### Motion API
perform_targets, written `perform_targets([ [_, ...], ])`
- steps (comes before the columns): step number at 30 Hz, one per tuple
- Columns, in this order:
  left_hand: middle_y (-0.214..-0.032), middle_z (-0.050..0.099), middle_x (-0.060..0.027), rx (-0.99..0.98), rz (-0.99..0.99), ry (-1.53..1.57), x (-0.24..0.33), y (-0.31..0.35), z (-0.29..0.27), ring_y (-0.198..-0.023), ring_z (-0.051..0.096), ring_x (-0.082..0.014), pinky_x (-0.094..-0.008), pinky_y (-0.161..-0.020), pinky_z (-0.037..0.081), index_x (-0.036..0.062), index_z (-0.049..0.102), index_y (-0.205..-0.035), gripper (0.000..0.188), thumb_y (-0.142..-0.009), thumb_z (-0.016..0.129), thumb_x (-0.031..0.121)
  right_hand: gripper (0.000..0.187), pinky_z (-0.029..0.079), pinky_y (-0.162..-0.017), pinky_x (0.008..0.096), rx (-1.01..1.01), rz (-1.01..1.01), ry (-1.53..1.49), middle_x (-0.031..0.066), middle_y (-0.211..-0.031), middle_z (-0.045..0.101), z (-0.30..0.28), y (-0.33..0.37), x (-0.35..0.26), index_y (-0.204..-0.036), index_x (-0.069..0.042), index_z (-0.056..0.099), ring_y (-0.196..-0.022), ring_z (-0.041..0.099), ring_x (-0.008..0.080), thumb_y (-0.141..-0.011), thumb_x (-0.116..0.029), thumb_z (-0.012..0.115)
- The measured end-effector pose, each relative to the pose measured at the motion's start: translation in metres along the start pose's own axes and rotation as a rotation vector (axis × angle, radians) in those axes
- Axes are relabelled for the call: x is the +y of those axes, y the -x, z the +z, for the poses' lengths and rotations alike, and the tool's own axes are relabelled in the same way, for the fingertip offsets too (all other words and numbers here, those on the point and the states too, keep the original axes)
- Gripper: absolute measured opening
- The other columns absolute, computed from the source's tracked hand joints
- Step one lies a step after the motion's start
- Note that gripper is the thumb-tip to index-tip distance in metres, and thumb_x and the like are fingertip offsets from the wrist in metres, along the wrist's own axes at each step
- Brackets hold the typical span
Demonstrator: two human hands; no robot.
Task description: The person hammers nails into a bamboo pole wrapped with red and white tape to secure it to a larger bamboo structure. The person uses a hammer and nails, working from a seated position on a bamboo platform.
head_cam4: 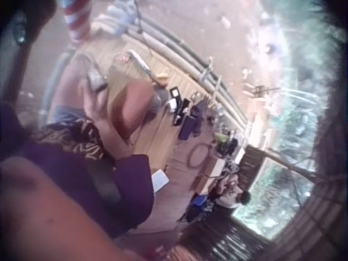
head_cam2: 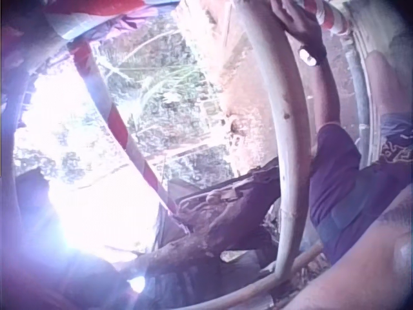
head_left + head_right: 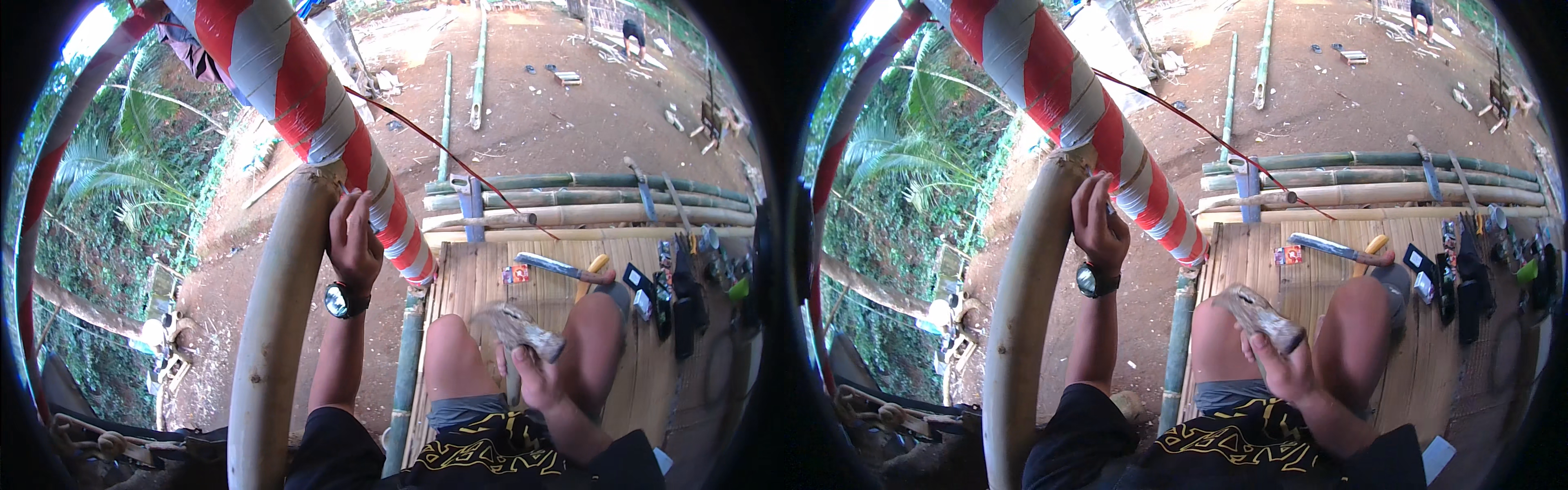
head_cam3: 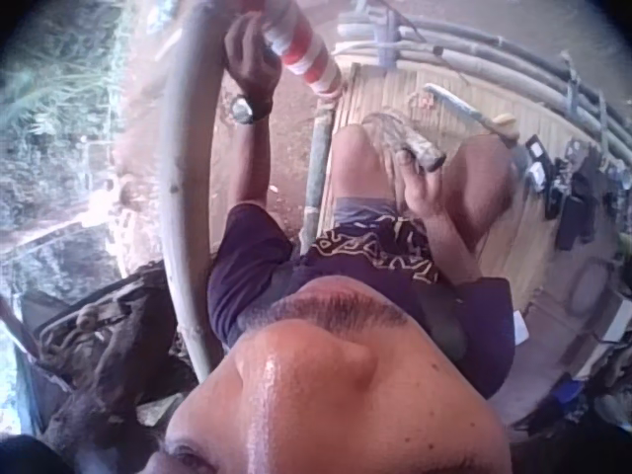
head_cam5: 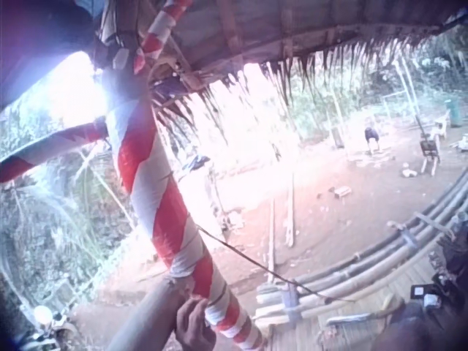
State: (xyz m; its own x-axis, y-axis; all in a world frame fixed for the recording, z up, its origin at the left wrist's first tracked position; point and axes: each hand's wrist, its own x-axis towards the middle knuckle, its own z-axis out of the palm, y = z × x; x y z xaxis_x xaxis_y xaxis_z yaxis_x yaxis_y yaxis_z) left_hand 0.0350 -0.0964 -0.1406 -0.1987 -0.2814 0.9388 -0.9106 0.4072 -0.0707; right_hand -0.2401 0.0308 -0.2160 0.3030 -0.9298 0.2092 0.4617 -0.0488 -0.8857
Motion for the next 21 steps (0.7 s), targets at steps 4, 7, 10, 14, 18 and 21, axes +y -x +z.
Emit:
perform_targets([
  [4, -0.106, 0.063, -0.0203, -0.053, 0.043, 0.036, -0.005, 0.002, -0.001, -0.101, 0.061, -0.0349, -0.0421, -0.088, 0.05, -0.0012, 0.062, -0.113, 0.033, -0.084, 0.046, -0.005, 0.023, 0.043, -0.057, 0.0212, -0.103, 0.069, -0.047, 0.0029, -0.083, 0.058, -0.006, -0.026, 0.013, -0.098, 0.001, 0.053, -0.062, 0.053, 0.0061, -0.091, -0.017, 0.065],
  [7, -0.108, 0.063, -0.0203, -0.038, 0.029, 0.027, -0.002, 0.002, -0.001, -0.102, 0.06, -0.0346, -0.0417, -0.089, 0.05, -0.0009, 0.062, -0.116, 0.04, -0.08, 0.046, -0.008, 0.025, 0.045, -0.056, 0.0216, -0.093, 0.011, -0.07, 0.002, -0.082, 0.059, 0.002, -0.04, 0.019, -0.097, -0.002, 0.05, -0.064, 0.056, 0.0063, -0.087, -0.014, 0.069],
  [10, -0.109, 0.062, -0.0201, 0.023, -0.01, 0.001, 0.005, -0.004, 0.002, -0.102, 0.06, -0.0342, -0.0411, -0.089, 0.05, -0.0012, 0.061, -0.118, 0.042, -0.079, 0.048, -0.007, 0.019, 0.045, -0.054, 0.0239, -0.012, 0.026, 0.059, 0.0031, -0.07, 0.06, 0.024, -0.056, 0.007, -0.088, -0.002, 0.055, -0.063, 0.058, 0.0077, -0.088, -0.016, 0.068],
  [14, -0.108, 0.062, -0.0204, 0.056, -0.069, -0.002, 0.01, -0.006, 0.008, -0.1, 0.06, -0.0325, -0.0388, -0.085, 0.051, -0.0021, 0.061, -0.119, 0.046, -0.075, 0.046, -0.01, 0.024, 0.044, -0.053, 0.0278, -0.096, 0.171, 0.469, 0.0066, -0.057, 0.056, 0.009, -0.065, 0.034, -0.077, -0.001, 0.06, -0.056, 0.056, 0.0115, -0.089, -0.021, 0.066],
  [18, -0.105, 0.063, -0.02, 0.064, -0.05, 0.015, 0.006, -0.007, 0.007, -0.099, 0.06, -0.0317, -0.0383, -0.084, 0.051, -0.0022, 0.062, -0.116, 0.047, -0.073, 0.046, -0.012, 0.02, 0.045, -0.054, 0.0322, -0.059, -0.216, 0.615, 0.0108, -0.069, 0.058, 0.027, -0.088, 0.003, -0.09, 0.002, 0.06, -0.057, 0.059, 0.023, -0.088, -0.018, 0.065],
  [21, -0.104, 0.063, -0.0197, 0.066, -0.056, 0.01, 0.0, -0.006, 0.003, -0.098, 0.06, -0.0315, -0.0382, -0.083, 0.051, -0.0019, 0.063, -0.115, 0.048, -0.072, 0.046, -0.013, 0.021, 0.046, -0.055, 0.0334, -0.124, -0.49, 0.592, 0.013, -0.078, 0.058, 0.045, -0.118, -0.016, -0.096, 0.003, 0.059, -0.06, 0.06, 0.0267, -0.087, -0.015, 0.065],
])
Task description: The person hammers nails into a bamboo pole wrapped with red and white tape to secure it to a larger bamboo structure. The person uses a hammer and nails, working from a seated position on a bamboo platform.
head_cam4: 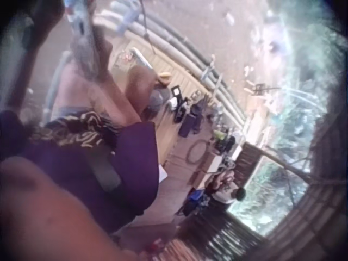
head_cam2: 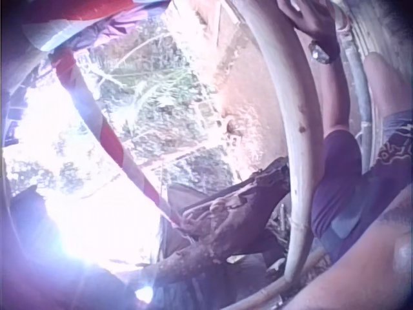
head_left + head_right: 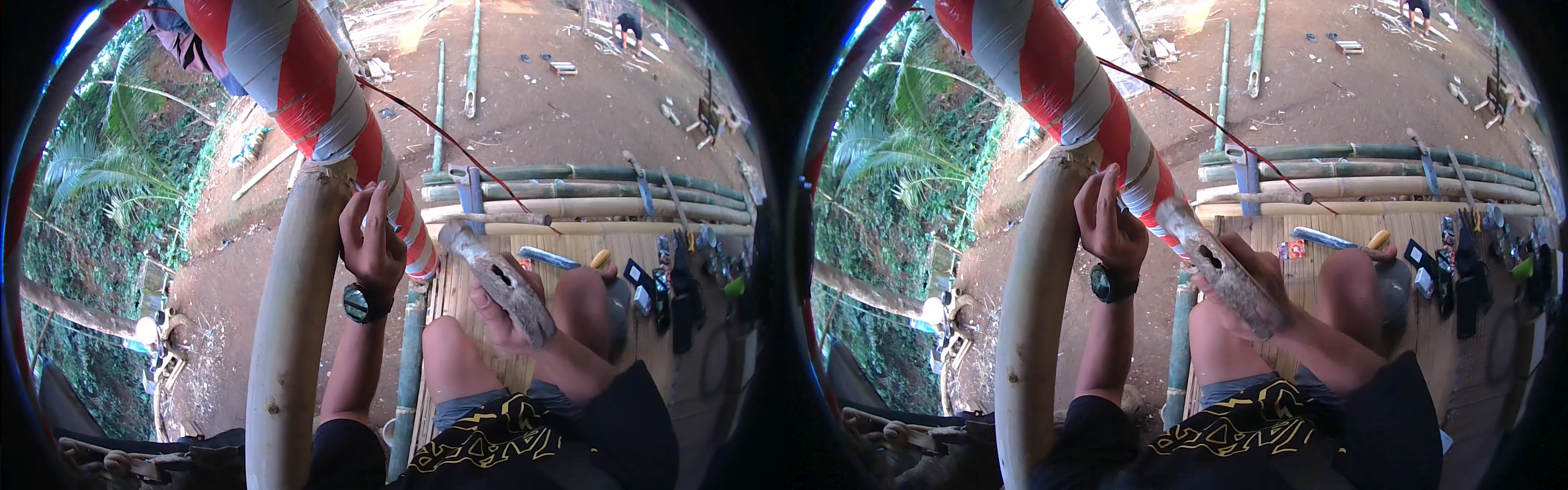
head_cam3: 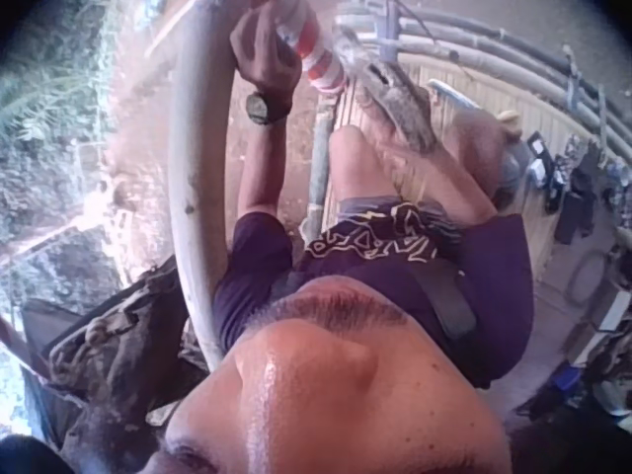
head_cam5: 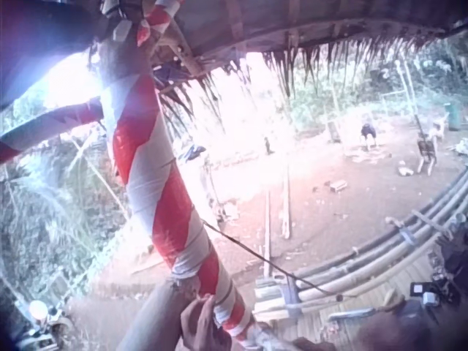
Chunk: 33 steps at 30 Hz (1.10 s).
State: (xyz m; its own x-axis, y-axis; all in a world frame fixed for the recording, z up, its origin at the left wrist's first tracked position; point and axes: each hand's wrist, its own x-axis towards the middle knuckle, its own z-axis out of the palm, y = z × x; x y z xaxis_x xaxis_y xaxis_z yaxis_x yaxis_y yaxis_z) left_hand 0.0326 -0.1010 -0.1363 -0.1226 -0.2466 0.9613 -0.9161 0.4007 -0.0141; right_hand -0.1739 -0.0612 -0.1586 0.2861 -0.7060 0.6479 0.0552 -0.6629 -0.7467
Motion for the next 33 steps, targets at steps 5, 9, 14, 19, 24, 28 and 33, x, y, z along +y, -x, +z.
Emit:
perform_targets([
  [5, -0.105, 0.062, -0.0198, 0.017, -0.01, 0.013, 0.004, -0.007, 0.009, -0.097, 0.061, -0.0303, -0.0364, -0.081, 0.052, -0.001, 0.063, -0.115, 0.052, -0.069, 0.045, -0.015, 0.023, 0.047, -0.055, 0.0354, 0.039, -0.343, 0.095, 0.0162, -0.084, 0.058, 0.013, -0.036, 0.018, -0.103, 0.005, 0.057, -0.065, 0.062, 0.0291, -0.09, -0.013, 0.062],
  [9, -0.101, 0.061, -0.019, 0.024, -0.066, 0.041, 0.007, -0.003, 0.011, -0.094, 0.061, -0.0295, -0.0367, -0.081, 0.052, -0.0008, 0.064, -0.115, 0.048, -0.072, 0.048, -0.013, 0.023, 0.051, -0.058, 0.0354, 0.082, -0.276, 0.023, 0.0188, -0.088, 0.062, 0.014, -0.026, 0.018, -0.106, 0.004, 0.057, -0.072, 0.066, 0.0312, -0.091, -0.012, 0.061],
  [14, -0.096, 0.06, -0.0172, -0.007, -0.032, 0.066, 0.009, -0.007, 0.014, -0.09, 0.06, -0.0284, -0.0365, -0.077, 0.051, 0.0007, 0.064, -0.117, 0.05, -0.071, 0.05, -0.014, 0.024, 0.053, -0.063, 0.0338, 0.121, -0.269, -0.003, 0.0204, -0.092, 0.066, 0.014, -0.025, 0.024, -0.106, 0.007, 0.058, -0.078, 0.069, 0.0308, -0.09, -0.01, 0.062],
  [19, -0.098, 0.06, -0.0179, -0.03, -0.016, 0.005, 0.01, -0.01, 0.013, -0.091, 0.06, -0.0294, -0.0367, -0.079, 0.051, 0.002, 0.065, -0.115, 0.047, -0.073, 0.051, -0.012, 0.025, 0.054, -0.067, 0.0346, 0.187, -0.242, -0.056, 0.019, -0.091, 0.067, 0.016, -0.03, 0.016, -0.107, 0.007, 0.058, -0.078, 0.069, 0.0289, -0.09, -0.01, 0.063],
  [24, -0.102, 0.06, -0.0175, -0.027, -0.036, -0.041, 0.009, -0.009, 0.014, -0.093, 0.06, -0.0306, -0.0378, -0.079, 0.051, 0.0031, 0.065, -0.114, 0.043, -0.073, 0.061, -0.005, 0.026, 0.054, -0.071, 0.0368, 0.228, -0.315, 0.036, 0.0182, -0.092, 0.068, 0.021, -0.034, 0.019, -0.108, 0.007, 0.058, -0.079, 0.07, 0.0307, -0.088, -0.009, 0.064],
  [28, -0.102, 0.06, -0.0181, -0.016, -0.058, -0.02, 0.007, -0.007, 0.017, -0.093, 0.06, -0.0305, -0.0369, -0.077, 0.052, 0.0042, 0.064, -0.117, 0.046, -0.071, 0.071, 0.005, 0.023, 0.053, -0.061, 0.035, 0.204, -0.35, 0.052, 0.0181, -0.09, 0.065, 0.022, -0.034, 0.024, -0.104, 0.006, 0.057, -0.073, 0.068, 0.0292, -0.089, -0.009, 0.063],
  [33, -0.102, 0.061, -0.0182, -0.033, -0.023, -0.03, 0.0, -0.005, 0.016, -0.092, 0.06, -0.0304, -0.0356, -0.076, 0.051, 0.0023, 0.063, -0.116, 0.044, -0.073, 0.07, 0.006, 0.023, 0.049, -0.049, 0.0324, 0.155, -0.405, 0.086, 0.0171, -0.087, 0.062, 0.012, -0.031, 0.027, -0.101, 0.005, 0.057, -0.063, 0.065, 0.0262, -0.088, -0.013, 0.064],
])
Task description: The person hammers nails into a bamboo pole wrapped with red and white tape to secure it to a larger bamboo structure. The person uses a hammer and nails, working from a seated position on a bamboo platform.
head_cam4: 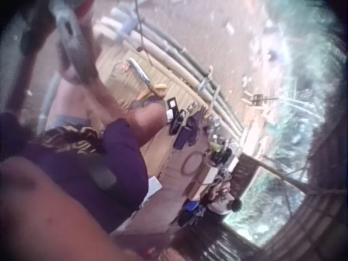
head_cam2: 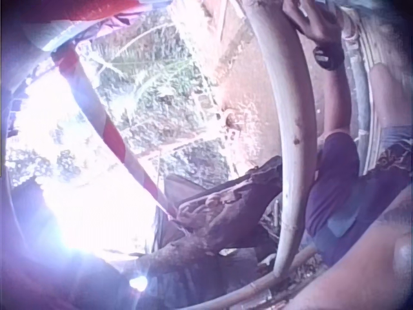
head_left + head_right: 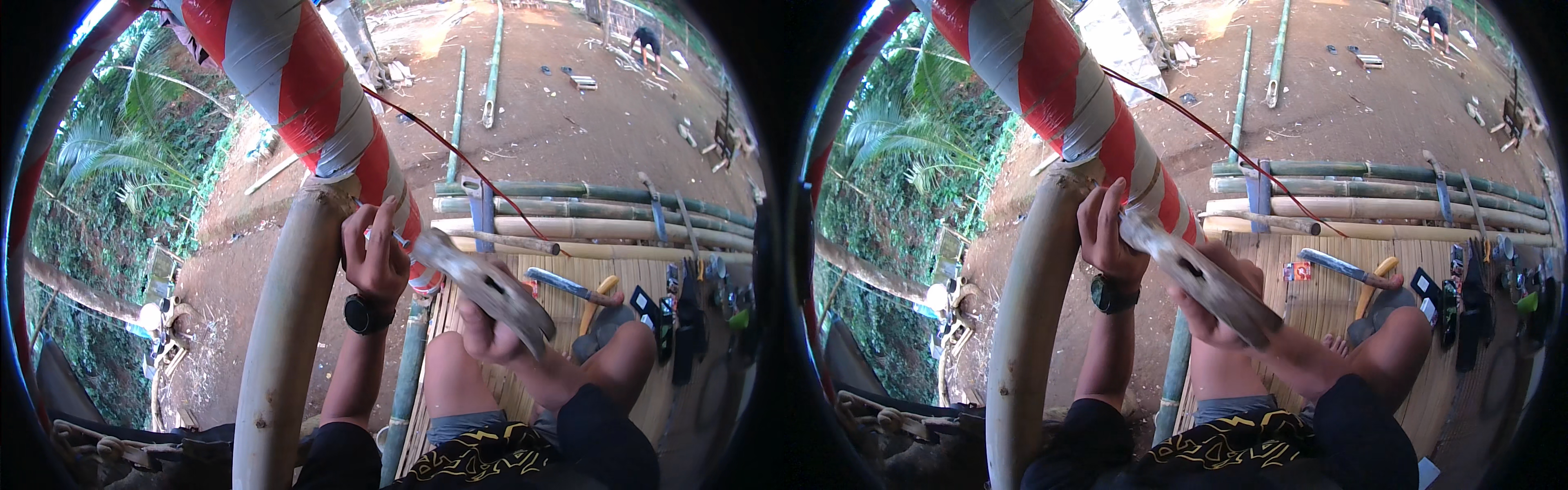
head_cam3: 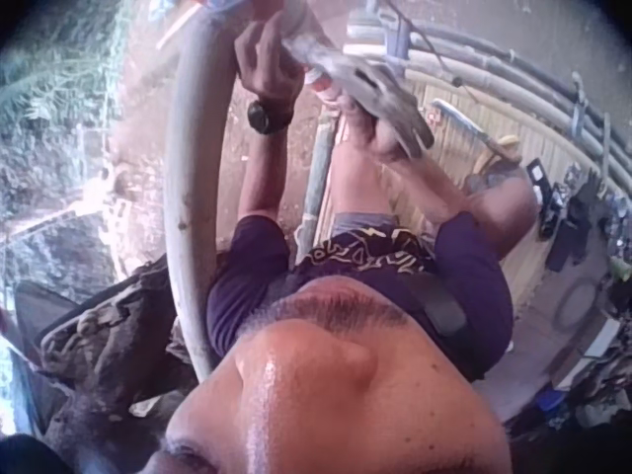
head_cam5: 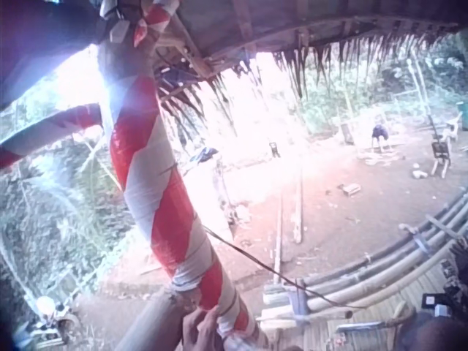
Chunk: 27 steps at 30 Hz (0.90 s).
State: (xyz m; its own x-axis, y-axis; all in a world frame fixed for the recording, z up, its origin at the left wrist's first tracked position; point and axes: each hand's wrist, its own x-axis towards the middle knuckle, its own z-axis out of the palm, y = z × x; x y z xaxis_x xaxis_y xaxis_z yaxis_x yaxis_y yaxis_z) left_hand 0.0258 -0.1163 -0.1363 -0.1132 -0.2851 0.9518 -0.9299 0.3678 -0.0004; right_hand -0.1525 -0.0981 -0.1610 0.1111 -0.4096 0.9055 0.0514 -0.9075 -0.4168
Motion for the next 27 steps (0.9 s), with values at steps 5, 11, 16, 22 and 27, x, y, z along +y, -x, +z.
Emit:
perform_targets([
  [5, -0.1, 0.062, -0.0184, 0.019, -0.034, -0.01, 0.005, 0.0, 0.003, -0.091, 0.06, -0.0308, -0.0349, -0.075, 0.05, 0.001, 0.064, -0.115, 0.04, -0.076, 0.065, 0.005, 0.029, 0.048, -0.048, 0.033, 0.04, -0.084, 0.072, 0.0184, -0.085, 0.063, 0.005, 0.0, 0.01, -0.109, 0.005, 0.054, -0.063, 0.065, 0.0277, -0.088, -0.013, 0.063],
  [11, -0.094, 0.06, -0.0178, 0.078, -0.056, 0.022, 0.012, -0.011, 0.007, -0.085, 0.06, -0.0303, -0.0385, -0.076, 0.05, -0.001, 0.065, -0.111, 0.033, -0.08, 0.054, -0.005, 0.018, 0.048, -0.048, 0.0323, -0.019, 0.171, -0.125, 0.0173, -0.082, 0.062, -0.01, 0.01, 0.0, -0.097, 0.003, 0.057, -0.061, 0.064, 0.0287, -0.088, -0.011, 0.062],
  [16, -0.095, 0.059, -0.0176, 0.037, -0.03, -0.005, 0.005, -0.005, 0.002, -0.084, 0.06, -0.0303, -0.039, -0.075, 0.05, -0.0016, 0.065, -0.11, 0.032, -0.079, 0.055, -0.005, 0.023, 0.048, -0.048, 0.0313, 0.03, -0.056, 0.168, 0.0159, -0.078, 0.061, 0.002, -0.019, 0.005, -0.097, 0.003, 0.059, -0.058, 0.062, 0.0263, -0.084, -0.014, 0.068],
  [22, -0.094, 0.06, -0.0177, 0.045, -0.019, 0.027, 0.001, -0.002, 0.005, -0.084, 0.06, -0.0303, -0.0383, -0.075, 0.05, -0.0013, 0.066, -0.11, 0.033, -0.078, 0.058, -0.004, 0.026, 0.044, -0.046, 0.0301, 0.128, -0.046, 0.098, 0.0148, -0.077, 0.062, 0.012, 0.014, 0.011, -0.093, 0.002, 0.062, -0.056, 0.061, 0.0252, -0.083, -0.021, 0.069],
  [27, -0.096, 0.062, -0.0189, 0.089, -0.027, 0.047, 0.001, -0.002, 0.006, -0.087, 0.061, -0.0305, -0.037, -0.077, 0.051, 0.0, 0.064, -0.113, 0.037, -0.076, 0.063, 0.0, 0.028, 0.046, -0.047, 0.0304, 0.119, 0.172, -0.072, 0.0139, -0.076, 0.062, 0.013, 0.03, 0.013, -0.094, 0.003, 0.062, -0.055, 0.061, 0.0245, -0.083, -0.022, 0.068],
])
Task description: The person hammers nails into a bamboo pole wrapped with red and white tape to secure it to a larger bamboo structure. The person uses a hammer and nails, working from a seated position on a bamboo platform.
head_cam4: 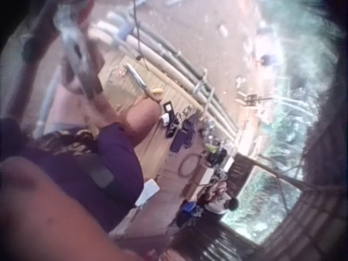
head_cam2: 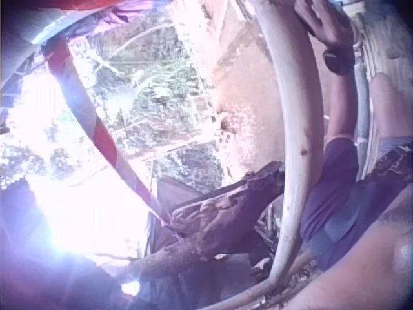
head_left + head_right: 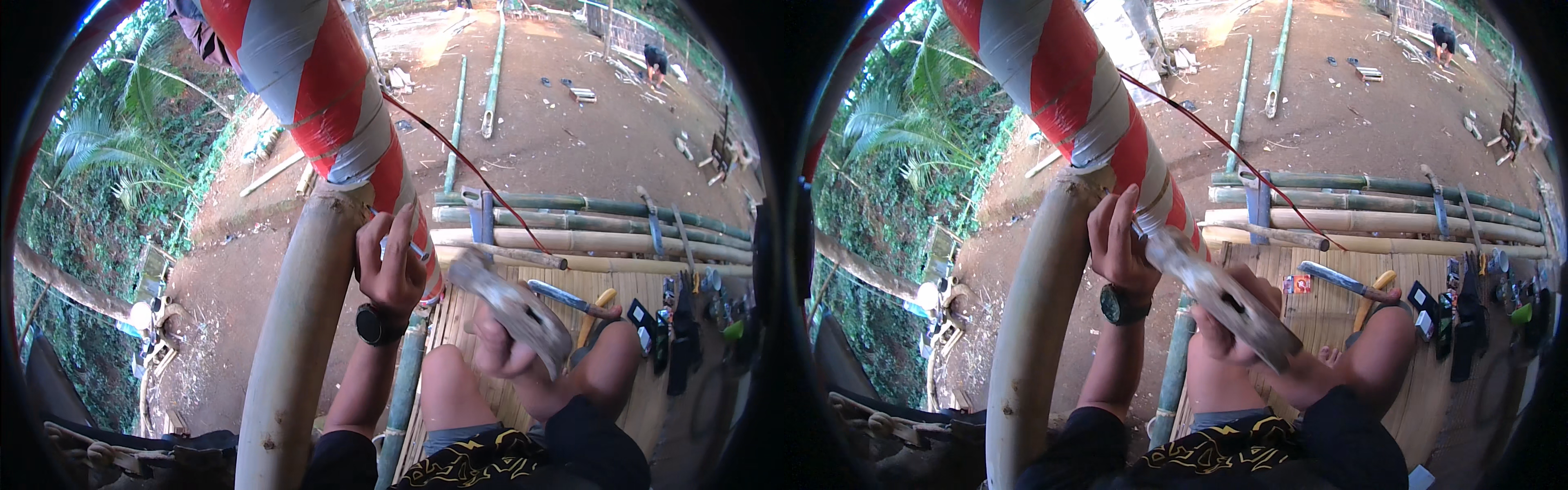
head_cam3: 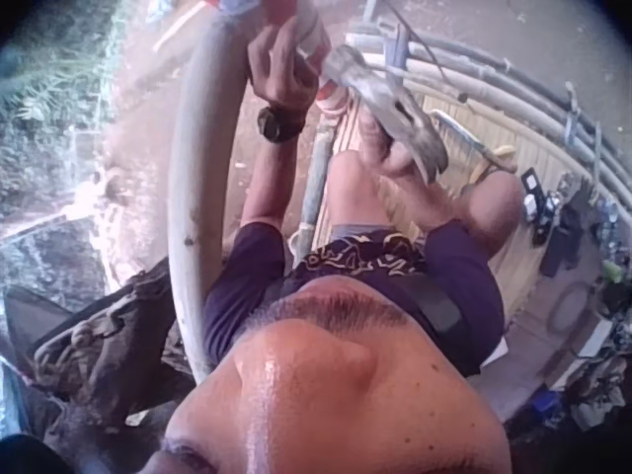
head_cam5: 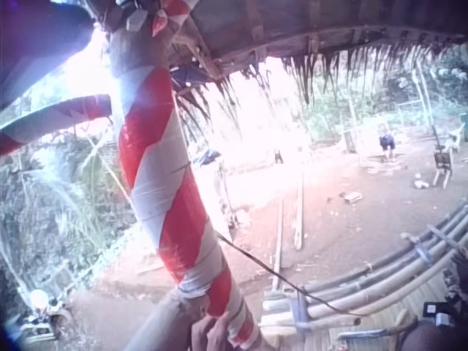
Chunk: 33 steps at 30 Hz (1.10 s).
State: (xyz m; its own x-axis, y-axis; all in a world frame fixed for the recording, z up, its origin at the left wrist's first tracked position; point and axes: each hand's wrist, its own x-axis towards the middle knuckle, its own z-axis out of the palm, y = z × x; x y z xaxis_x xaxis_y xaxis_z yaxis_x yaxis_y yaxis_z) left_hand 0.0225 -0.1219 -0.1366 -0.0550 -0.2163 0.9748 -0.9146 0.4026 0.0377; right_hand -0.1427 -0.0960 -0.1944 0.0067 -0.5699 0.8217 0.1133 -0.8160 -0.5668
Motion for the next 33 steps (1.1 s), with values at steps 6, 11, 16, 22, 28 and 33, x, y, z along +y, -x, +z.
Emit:
perform_targets([
  [6, -0.095, 0.062, -0.0197, -0.041, 0.003, -0.036, -0.003, 0.001, -0.004, -0.088, 0.061, -0.0326, -0.0379, -0.079, 0.051, -0.0007, 0.064, -0.112, 0.036, -0.077, 0.056, -0.005, 0.032, 0.05, -0.053, 0.0285, 0.015, 0.025, 0.054, 0.0114, -0.075, 0.065, 0.008, 0.002, -0.001, -0.092, 0.004, 0.062, -0.062, 0.065, 0.0188, -0.082, -0.025, 0.071],
  [11, -0.096, 0.062, -0.0198, 0.002, -0.034, 0.003, 0.004, -0.008, -0.001, -0.089, 0.062, -0.0325, -0.0385, -0.079, 0.051, -0.0008, 0.064, -0.111, 0.036, -0.076, 0.058, -0.005, 0.028, 0.048, -0.049, 0.0313, 0.053, 0.096, -0.039, 0.0146, -0.075, 0.063, 0.01, 0.008, -0.008, -0.094, 0.003, 0.059, -0.056, 0.062, 0.0234, -0.083, -0.02, 0.07],
  [16, -0.096, 0.062, -0.0195, 0.005, -0.001, -0.009, -0.001, -0.003, 0.002, -0.088, 0.062, -0.0313, -0.0376, -0.078, 0.051, -0.0009, 0.065, -0.111, 0.034, -0.078, 0.056, -0.007, 0.025, 0.047, -0.048, 0.0296, 0.049, -0.098, 0.107, 0.0165, -0.075, 0.062, 0.008, -0.004, -0.009, -0.09, 0.002, 0.059, -0.054, 0.061, 0.0237, -0.084, -0.021, 0.068],
  [22, -0.095, 0.061, -0.018, -0.013, -0.029, -0.009, 0.008, -0.01, 0.003, -0.086, 0.061, -0.0292, -0.0363, -0.076, 0.051, -0.0006, 0.065, -0.112, 0.038, -0.079, 0.05, -0.011, 0.027, 0.05, -0.054, 0.0321, -0.048, 0.056, 0.051, 0.0167, -0.083, 0.064, -0.012, 0.021, -0.002, -0.098, 0.005, 0.06, -0.064, 0.064, 0.0252, -0.087, -0.019, 0.063],
  [28, -0.092, 0.06, -0.017, -0.084, -0.069, 0.011, 0.013, -0.002, 0.0, -0.085, 0.06, -0.0279, -0.0361, -0.075, 0.051, 0.0012, 0.066, -0.114, 0.042, -0.077, 0.049, -0.011, 0.022, 0.044, -0.056, 0.0308, -0.015, 0.219, -0.043, 0.0121, -0.082, 0.058, -0.007, 0.027, -0.008, -0.097, 0.005, 0.055, -0.065, 0.057, 0.0223, -0.09, -0.015, 0.059],
  [33, -0.088, 0.059, -0.0115, -0.115, 0.079, 0.07, 0.03, 0.012, -0.012, -0.077, 0.062, -0.0237, -0.0335, -0.069, 0.053, 0.0033, 0.07, -0.111, 0.042, -0.07, 0.062, -0.004, 0.029, 0.023, -0.041, 0.0204, 0.033, 0.203, -0.147, -0.0026, -0.062, 0.036, -0.002, 0.019, -0.016, -0.083, -0.004, 0.039, -0.047, 0.031, 0.0031, -0.097, -0.027, 0.049],
])
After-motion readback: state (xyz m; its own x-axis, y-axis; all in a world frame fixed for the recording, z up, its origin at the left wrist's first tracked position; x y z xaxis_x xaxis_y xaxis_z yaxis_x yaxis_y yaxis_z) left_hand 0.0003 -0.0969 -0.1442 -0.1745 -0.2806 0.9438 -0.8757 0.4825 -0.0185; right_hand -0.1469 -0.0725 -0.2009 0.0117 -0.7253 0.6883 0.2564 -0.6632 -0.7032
